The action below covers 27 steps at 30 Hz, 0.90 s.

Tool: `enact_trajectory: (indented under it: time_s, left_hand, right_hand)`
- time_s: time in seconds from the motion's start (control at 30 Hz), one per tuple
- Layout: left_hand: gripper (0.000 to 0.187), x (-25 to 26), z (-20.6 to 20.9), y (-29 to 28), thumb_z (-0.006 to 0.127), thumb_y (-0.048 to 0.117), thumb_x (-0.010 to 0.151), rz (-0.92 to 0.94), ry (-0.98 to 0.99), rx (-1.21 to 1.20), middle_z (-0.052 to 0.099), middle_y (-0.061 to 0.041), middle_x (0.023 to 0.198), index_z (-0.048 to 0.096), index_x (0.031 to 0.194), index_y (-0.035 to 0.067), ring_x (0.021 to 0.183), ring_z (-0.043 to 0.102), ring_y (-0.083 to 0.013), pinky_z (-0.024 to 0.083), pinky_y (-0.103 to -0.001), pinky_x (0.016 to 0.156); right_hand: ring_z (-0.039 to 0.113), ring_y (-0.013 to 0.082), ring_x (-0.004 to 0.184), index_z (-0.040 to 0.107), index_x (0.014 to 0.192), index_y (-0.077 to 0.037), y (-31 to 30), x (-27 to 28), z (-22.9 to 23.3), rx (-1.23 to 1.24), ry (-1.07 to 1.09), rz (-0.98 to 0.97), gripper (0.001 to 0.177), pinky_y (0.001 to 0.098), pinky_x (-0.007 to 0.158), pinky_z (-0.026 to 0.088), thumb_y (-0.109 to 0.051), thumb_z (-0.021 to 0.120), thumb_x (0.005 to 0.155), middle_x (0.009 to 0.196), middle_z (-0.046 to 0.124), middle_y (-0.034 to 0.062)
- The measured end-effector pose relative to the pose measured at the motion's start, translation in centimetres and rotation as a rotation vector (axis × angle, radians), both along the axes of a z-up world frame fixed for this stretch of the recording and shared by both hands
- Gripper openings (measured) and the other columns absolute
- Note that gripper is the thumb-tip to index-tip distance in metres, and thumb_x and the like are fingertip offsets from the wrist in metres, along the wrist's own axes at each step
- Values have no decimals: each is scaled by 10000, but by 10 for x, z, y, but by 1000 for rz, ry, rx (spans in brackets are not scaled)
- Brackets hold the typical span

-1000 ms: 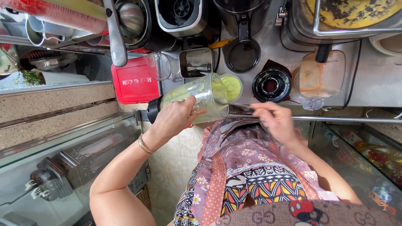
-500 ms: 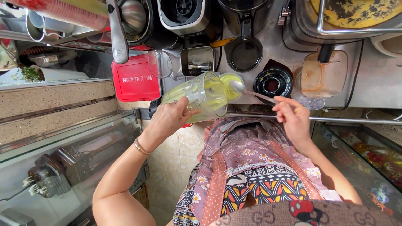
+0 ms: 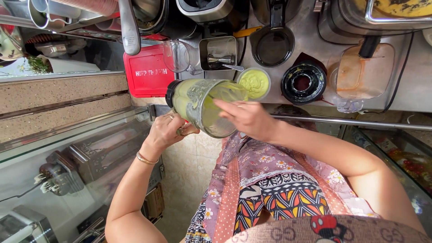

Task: The recorder prepares a blended fruit juice, mixing ingredients, using a blender, and sealing the drink in a cup.

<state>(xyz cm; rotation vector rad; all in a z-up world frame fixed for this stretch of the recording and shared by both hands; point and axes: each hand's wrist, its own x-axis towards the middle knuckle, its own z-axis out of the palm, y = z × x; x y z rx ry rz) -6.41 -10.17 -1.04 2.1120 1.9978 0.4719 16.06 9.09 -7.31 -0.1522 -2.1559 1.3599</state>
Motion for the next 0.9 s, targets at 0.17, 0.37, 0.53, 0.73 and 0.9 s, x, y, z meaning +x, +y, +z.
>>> enact_trajectory:
  time_s: [0.17, 0.37, 0.53, 0.73, 0.9]
  left_hand:
    - [518, 8, 8, 6, 912, 374, 783, -11, 2, 0, 524, -43, 599, 503, 794, 56, 527, 576, -224, 476, -363, 512]
    - [527, 10, 11, 12, 887, 395, 810, -15, 23, -37, 508, -51, 570, 473, 760, 73, 532, 590, -245, 481, -371, 514]
    - [528, 11, 13, 25, 866, 412, 830, -26, 69, -71, 525, -75, 551, 471, 733, 75, 525, 603, -270, 483, -391, 498]
    - [469, 19, 17, 42, 790, 411, 902, -23, 101, -174, 571, -99, 570, 493, 791, 65, 536, 636, -295, 493, -417, 483]
    - [467, 29, 24, 67, 767, 418, 920, -6, 59, -275, 597, -127, 566, 501, 831, 44, 527, 645, -338, 494, -437, 462]
  right_hand:
    - [752, 267, 747, 653, 1187, 68, -17, -37, -14, -234, -214, 24, 234, 347, 623, 588, -45, 614, 985, 823, 730, 176]
    - [743, 264, 711, 675, 1114, 27, -4, -15, 10, -360, -270, -50, 157, 360, 610, 573, -61, 607, 1004, 784, 722, 177]
    - [737, 249, 730, 663, 1065, -3, 7, -9, 17, -307, -124, -72, 114, 359, 631, 564, -75, 662, 976, 816, 726, 160]
    - [718, 202, 696, 643, 1121, 9, 3, 3, 0, -482, -265, -101, 156, 346, 627, 547, -69, 591, 997, 801, 725, 128]
    - [705, 141, 669, 669, 1181, 0, -3, 52, -41, -595, -429, -142, 240, 304, 636, 555, -58, 525, 998, 792, 742, 97]
